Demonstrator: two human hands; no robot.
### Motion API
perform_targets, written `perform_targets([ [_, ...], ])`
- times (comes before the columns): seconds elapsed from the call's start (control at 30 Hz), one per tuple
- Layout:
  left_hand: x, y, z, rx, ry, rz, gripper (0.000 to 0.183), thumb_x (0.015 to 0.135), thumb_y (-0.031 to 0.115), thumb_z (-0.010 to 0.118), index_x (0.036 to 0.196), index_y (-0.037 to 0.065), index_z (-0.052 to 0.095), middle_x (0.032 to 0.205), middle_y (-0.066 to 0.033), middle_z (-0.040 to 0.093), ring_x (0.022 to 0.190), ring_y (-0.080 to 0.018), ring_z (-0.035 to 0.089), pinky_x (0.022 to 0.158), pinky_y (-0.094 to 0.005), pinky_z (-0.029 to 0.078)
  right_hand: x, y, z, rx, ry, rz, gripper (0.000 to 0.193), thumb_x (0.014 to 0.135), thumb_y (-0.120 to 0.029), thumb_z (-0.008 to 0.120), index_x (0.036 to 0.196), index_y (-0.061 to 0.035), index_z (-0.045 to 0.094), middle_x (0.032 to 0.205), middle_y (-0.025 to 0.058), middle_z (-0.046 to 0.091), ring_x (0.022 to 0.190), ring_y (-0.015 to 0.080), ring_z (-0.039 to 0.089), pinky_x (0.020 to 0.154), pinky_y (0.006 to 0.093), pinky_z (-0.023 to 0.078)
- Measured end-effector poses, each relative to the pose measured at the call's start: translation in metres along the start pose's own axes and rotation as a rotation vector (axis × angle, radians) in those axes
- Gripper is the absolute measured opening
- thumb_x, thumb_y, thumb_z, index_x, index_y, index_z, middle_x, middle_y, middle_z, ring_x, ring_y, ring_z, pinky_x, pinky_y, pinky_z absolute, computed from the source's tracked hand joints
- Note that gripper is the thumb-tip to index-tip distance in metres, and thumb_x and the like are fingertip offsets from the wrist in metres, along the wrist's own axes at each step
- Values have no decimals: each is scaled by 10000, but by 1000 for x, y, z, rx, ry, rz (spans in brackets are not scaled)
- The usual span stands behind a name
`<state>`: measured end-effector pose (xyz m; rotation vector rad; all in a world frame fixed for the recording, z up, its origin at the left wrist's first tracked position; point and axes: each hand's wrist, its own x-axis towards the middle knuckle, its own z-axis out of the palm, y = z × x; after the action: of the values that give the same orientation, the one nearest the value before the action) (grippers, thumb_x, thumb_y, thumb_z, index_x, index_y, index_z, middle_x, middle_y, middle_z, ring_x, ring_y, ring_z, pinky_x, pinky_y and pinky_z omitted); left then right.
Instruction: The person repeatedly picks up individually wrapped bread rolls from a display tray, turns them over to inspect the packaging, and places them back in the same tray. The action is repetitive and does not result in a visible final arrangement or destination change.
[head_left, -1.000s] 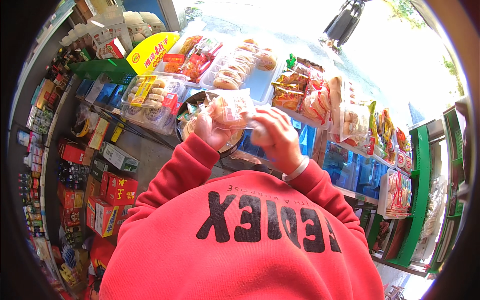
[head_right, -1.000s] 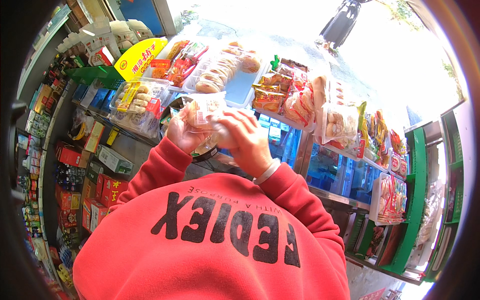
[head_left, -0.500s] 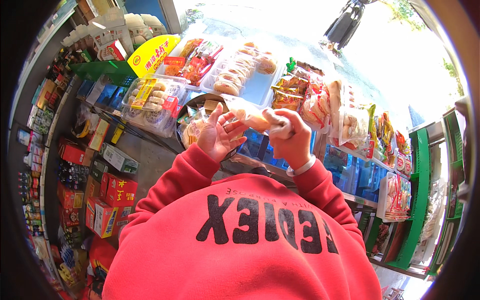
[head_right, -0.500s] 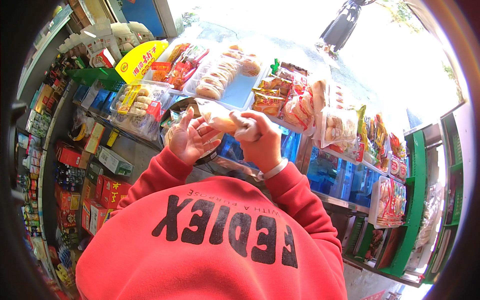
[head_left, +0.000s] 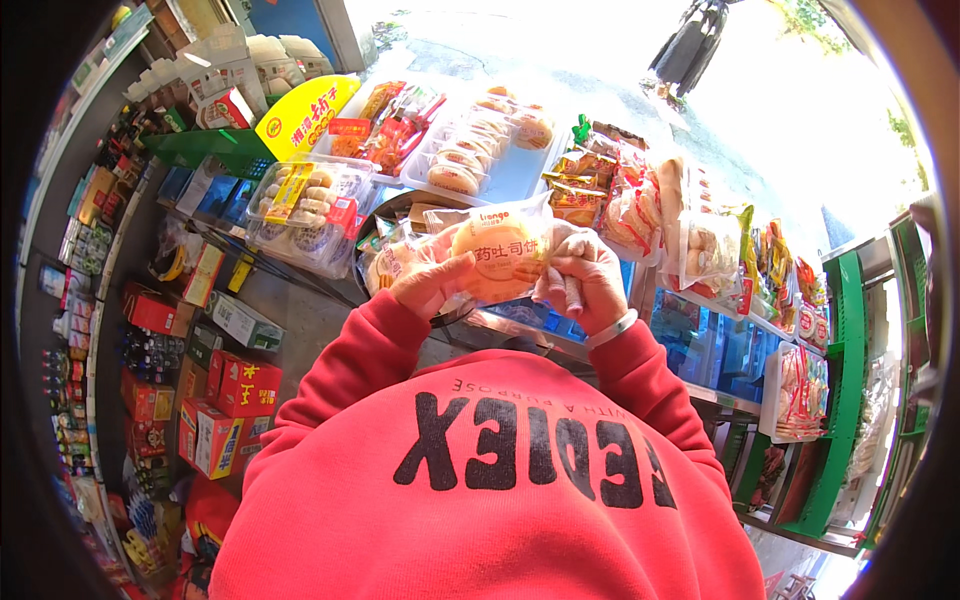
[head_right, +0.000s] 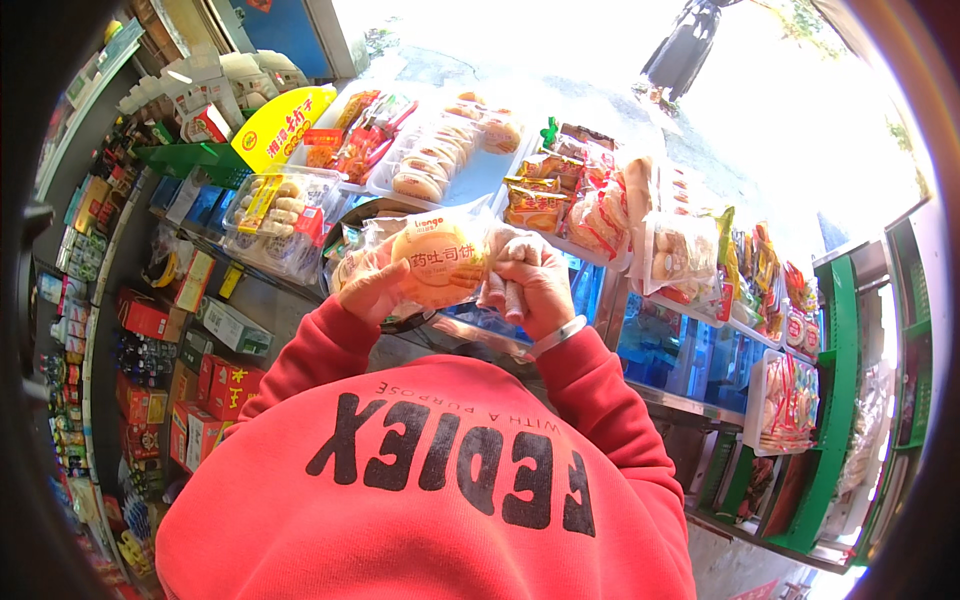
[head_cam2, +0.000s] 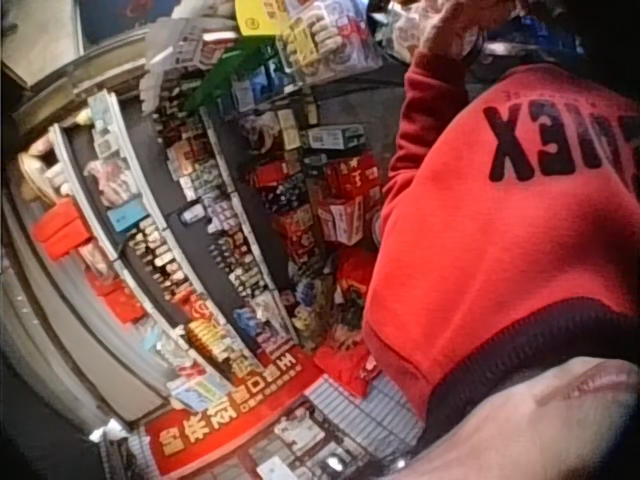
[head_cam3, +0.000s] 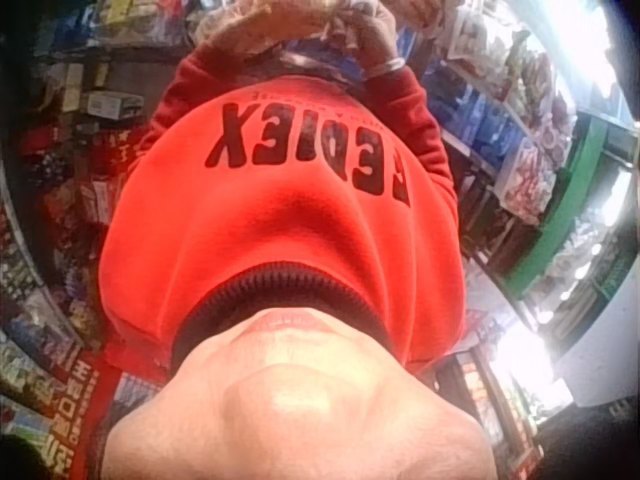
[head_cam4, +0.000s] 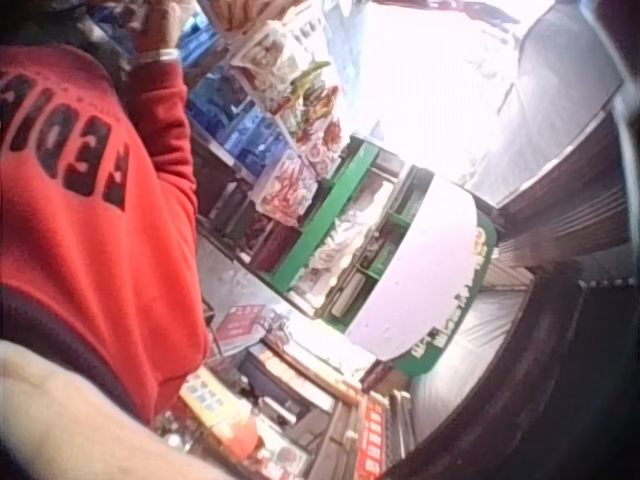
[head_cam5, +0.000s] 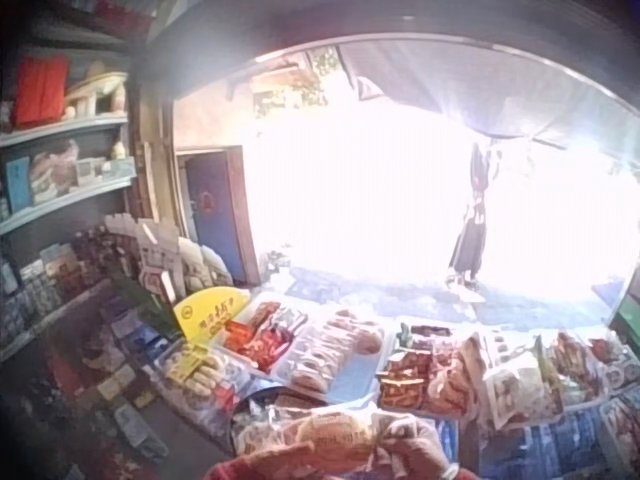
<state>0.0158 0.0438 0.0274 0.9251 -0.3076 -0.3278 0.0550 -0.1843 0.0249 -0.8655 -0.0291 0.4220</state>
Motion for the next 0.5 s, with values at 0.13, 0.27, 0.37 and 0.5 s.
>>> perform_targets([
  [0.13, -7, -12, -9, -52, 133, 15, 707, 953, 392, 629, 1489, 16, 363, 1426, -168, 523, 1300, -317, 544, 1099, -479, 439, 1, 4, -1, -118, 99, -25, 180, 859, 106, 608, 906, -60, 559, 723, 71, 602, 485, 206, 611, 443, 355, 559],
  [0.27, -9, -24, -26, -89, 276, 54, 558, 1011, 321, 550, 1450, 3, 415, 1399, -162, 544, 1311, -309, 531, 1095, -478, 443, 1, -2, -8, -300, 122, -242, 188, 872, 112, 615, 968, -45, 575, 776, 52, 608, 503, 158, 584, 457, 301, 527],
  [0.37, -6, -29, -24, -193, 273, 98, 467, 1058, 218, 482, 1484, 69, 361, 1410, -125, 523, 1288, -268, 545, 1045, -420, 482, 3, 0, 5, -444, 173, -489, 337, 869, 102, 622, 1181, -18, 580, 872, 33, 624, 634, 95, 577, 529, 256, 504],
  [0.5, 1, -34, -4, -257, 212, 62, 485, 1072, 277, 450, 1498, 78, 333, 1422, -121, 499, 1274, -255, 544, 1035, -409, 488, -7, 6, 38, -946, 42, -646, 485, 794, 8, 700, 1256, -70, 575, 1106, 139, 629, 939, 254, 625, 811, 387, 519],
])
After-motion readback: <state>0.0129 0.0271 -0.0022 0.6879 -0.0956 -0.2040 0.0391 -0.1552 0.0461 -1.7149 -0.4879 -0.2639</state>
